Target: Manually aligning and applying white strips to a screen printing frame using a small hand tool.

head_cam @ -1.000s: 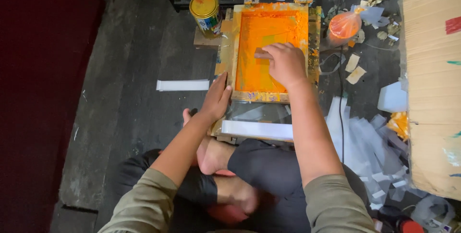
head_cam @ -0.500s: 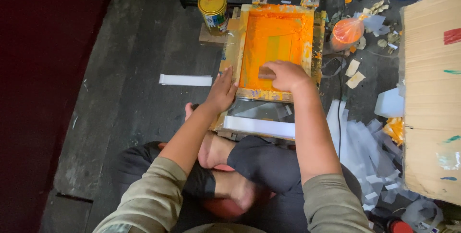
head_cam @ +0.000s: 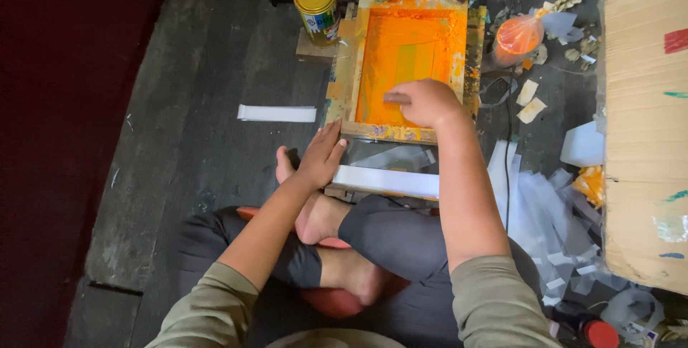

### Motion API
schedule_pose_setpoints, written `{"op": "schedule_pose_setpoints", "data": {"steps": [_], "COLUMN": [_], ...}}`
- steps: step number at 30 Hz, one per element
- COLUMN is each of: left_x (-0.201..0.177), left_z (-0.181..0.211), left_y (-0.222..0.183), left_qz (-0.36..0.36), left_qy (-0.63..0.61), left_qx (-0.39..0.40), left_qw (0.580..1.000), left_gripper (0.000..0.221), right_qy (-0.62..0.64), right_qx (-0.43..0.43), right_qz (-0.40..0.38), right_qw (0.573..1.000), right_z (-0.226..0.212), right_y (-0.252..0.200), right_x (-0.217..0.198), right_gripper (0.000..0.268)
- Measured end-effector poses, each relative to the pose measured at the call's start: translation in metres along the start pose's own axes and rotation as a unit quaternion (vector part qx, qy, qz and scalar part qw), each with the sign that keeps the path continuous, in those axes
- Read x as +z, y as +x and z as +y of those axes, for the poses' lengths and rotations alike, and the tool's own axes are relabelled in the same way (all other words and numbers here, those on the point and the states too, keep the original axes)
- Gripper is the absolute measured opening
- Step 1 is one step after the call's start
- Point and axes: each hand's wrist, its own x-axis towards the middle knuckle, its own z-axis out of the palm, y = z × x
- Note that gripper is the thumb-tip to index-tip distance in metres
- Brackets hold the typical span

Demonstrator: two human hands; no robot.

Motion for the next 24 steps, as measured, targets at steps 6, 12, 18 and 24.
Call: {"op": "schedule_pose_setpoints", "data": {"steps": [6, 12, 18, 24], "left_x": [-0.006, -0.014, -0.011, -0.008], "left_z": [0.002, -0.001, -0.010, -0.008], "left_y": [0.032, 0.091, 0.108, 0.070], "left_qz": [0.020, 0.037, 0.053, 0.017], "left_qy": [-0.012, -0.004, 0.016, -0.016], "left_qx": [0.032, 0.029, 0.054, 0.029], "left_qw": [0.999, 0.999, 0.997, 0.999], "left_gripper": [0.065, 0.075, 0.071, 0.072], "right_qy": [-0.082, -0.182, -0.167, -0.064], "right_qx": [-0.068, -0.068, -0.063, -0.013], "right_qz": [0.189, 0.332, 0.261, 0.037], "right_qw": [0.976, 0.923, 0.949, 0.997], "right_z": [0.044, 0.070, 0.071, 0.024], "right_y": [0.047, 0.075, 0.084, 0.044], "right_x": [0.023, 0.050, 0.061, 0.017], "right_gripper": [0.059, 0.067, 0.063, 0.062]}}
